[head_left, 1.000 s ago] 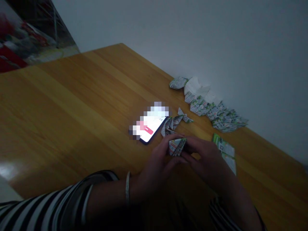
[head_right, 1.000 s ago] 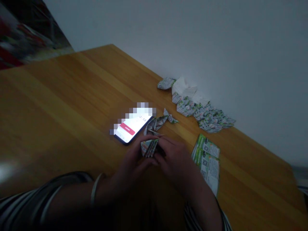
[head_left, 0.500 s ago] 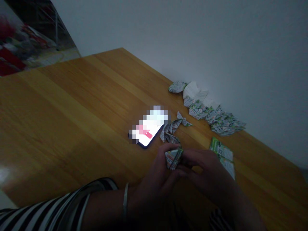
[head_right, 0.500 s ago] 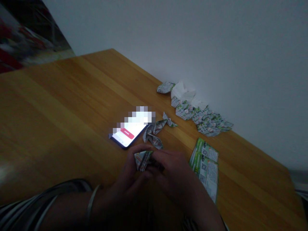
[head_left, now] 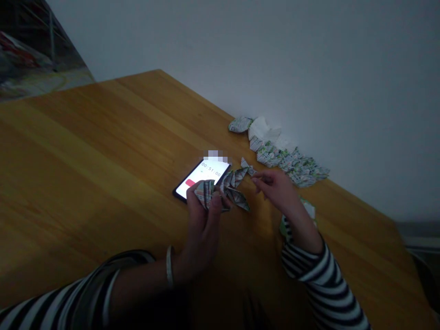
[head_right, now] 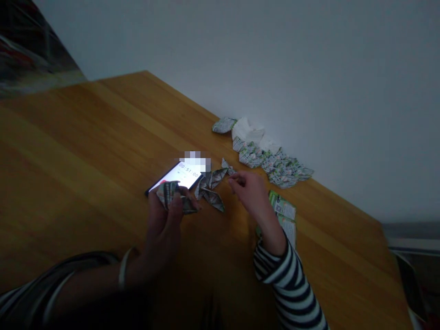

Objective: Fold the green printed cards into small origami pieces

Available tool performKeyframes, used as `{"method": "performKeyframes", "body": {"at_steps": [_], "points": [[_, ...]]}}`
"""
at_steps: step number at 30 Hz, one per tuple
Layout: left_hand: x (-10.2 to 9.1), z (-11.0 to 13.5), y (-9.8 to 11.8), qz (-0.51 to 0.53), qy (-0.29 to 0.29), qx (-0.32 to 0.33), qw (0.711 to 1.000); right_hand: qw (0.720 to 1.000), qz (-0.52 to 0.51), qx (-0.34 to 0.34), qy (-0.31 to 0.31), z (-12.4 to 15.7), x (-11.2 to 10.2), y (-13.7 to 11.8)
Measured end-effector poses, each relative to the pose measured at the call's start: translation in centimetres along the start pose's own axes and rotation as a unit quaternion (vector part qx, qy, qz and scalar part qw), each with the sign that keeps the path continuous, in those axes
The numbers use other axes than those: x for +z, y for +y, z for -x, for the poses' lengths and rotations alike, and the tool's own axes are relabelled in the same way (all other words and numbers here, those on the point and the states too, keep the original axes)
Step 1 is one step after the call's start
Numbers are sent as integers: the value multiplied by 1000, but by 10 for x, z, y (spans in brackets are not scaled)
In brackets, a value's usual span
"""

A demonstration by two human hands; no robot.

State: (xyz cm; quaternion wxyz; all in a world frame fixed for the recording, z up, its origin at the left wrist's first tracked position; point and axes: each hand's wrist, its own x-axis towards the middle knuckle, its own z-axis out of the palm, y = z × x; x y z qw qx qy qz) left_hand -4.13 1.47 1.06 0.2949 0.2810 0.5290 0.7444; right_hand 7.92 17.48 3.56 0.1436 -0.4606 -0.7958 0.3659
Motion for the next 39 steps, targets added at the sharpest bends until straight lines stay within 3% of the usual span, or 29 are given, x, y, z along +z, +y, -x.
{"method": "performKeyframes", "body": {"at_steps": [3,6,11,16,21,24,27,29,31,35,39], "points": [[-1,0,-2,1,13,-5,1000,999,40,-27,-8,0,7,0],[0,-1,-4,15,19,-8,1000,993,70,-97,-19,11,9,-8],[-1,-4,-6,9,32,1,999,960,210,-183,29,38,18,-26],[-1,-4,-5,9,33,7,999,920,355,-163,24,48,37,-28],[-2,-2,-4,26,0,-4,1000,915,383,-119,35,40,42,-20],[-1,0,-4,38,-16,-19,999,944,305,-107,75,37,30,-17],[-1,1,-2,41,-27,-16,999,986,80,-102,101,41,10,-17],[-1,2,-1,35,-39,-12,999,991,-94,-64,76,47,-2,-21],[-2,3,-1,24,-52,-7,998,981,-191,-30,37,55,-8,-27],[-5,6,-2,20,-93,31,995,966,-249,5,-70,64,-7,-41],[-8,9,-4,14,-129,53,990,965,-246,2,-89,65,-2,-46]]}}
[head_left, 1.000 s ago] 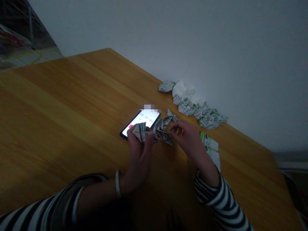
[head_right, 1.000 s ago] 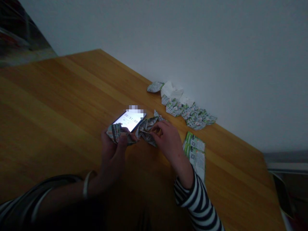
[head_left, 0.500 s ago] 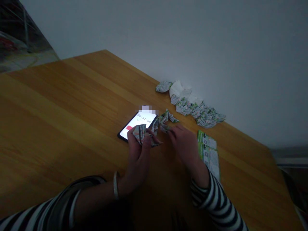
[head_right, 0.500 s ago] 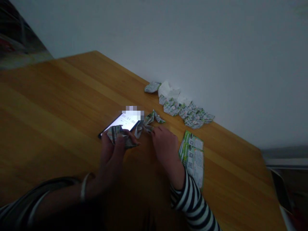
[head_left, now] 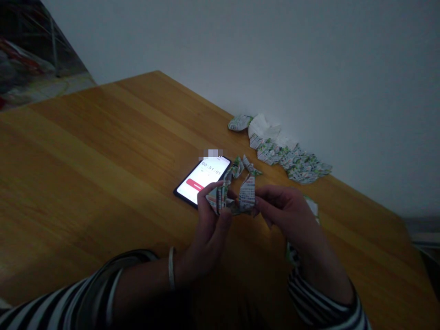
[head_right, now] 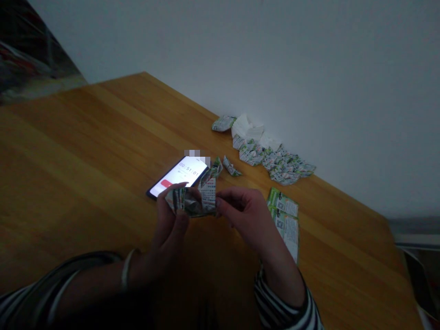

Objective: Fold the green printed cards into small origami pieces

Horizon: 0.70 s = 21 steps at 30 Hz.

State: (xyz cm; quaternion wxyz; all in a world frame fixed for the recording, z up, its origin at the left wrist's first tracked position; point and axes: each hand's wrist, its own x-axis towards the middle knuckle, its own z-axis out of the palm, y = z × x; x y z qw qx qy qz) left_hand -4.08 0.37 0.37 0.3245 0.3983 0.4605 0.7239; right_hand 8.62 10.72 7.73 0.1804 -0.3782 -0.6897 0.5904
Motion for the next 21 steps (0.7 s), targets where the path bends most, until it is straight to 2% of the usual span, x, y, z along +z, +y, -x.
{"method": "performKeyframes", "body": {"at_steps": [9,15,21], "points": [[-1,2,2,-49,-32,6,998,997,67,-49,6,1,-1,0],[-3,5,-2,-93,-42,-24,994,994,96,-47,10,-1,0,-1],[-3,3,0,-110,-38,-14,993,993,106,-56,8,0,2,1]]}}
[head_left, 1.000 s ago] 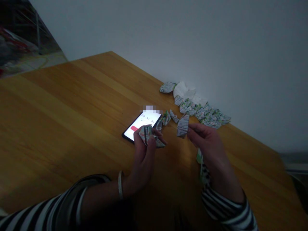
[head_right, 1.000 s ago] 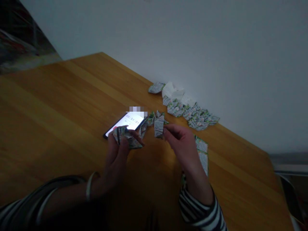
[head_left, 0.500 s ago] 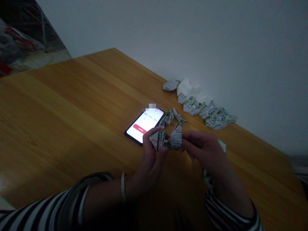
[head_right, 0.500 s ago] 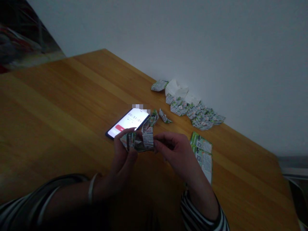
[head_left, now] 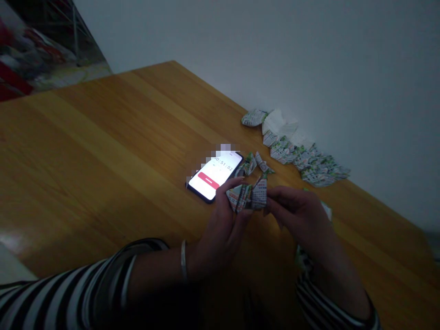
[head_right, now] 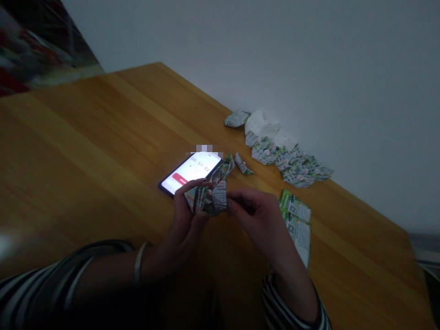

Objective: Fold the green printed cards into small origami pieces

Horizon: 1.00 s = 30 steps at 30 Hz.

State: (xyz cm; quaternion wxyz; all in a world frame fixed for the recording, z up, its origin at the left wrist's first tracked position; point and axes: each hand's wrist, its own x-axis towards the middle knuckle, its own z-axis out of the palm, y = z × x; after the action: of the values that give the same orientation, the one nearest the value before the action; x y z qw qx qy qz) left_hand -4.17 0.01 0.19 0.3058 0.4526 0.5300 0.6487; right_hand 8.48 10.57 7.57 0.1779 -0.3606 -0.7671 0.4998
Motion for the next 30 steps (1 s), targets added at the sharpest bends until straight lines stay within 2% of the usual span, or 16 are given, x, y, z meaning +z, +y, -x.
{"method": "performKeyframes", "body": {"at_steps": [7,10,14,17,22,25,27,30], "points": [[1,0,1,11,4,7,1000,997,49,-33,-39,0,-4,-1],[0,-1,0,-8,-3,5,1000,990,108,-71,-50,1,-5,0],[-1,0,0,-59,-48,-5,997,966,215,-134,-51,1,-6,1],[-1,1,1,-65,-81,-11,995,952,251,-164,-62,1,-6,0],[0,0,0,-47,-58,25,997,941,279,-184,-51,1,0,1],[1,0,0,-42,-31,-9,999,924,325,-197,-38,1,6,4],[2,-1,0,-33,-15,-26,999,923,327,-200,-41,2,7,6],[1,-3,0,-29,-49,13,998,934,301,-186,-51,3,4,4]]}}
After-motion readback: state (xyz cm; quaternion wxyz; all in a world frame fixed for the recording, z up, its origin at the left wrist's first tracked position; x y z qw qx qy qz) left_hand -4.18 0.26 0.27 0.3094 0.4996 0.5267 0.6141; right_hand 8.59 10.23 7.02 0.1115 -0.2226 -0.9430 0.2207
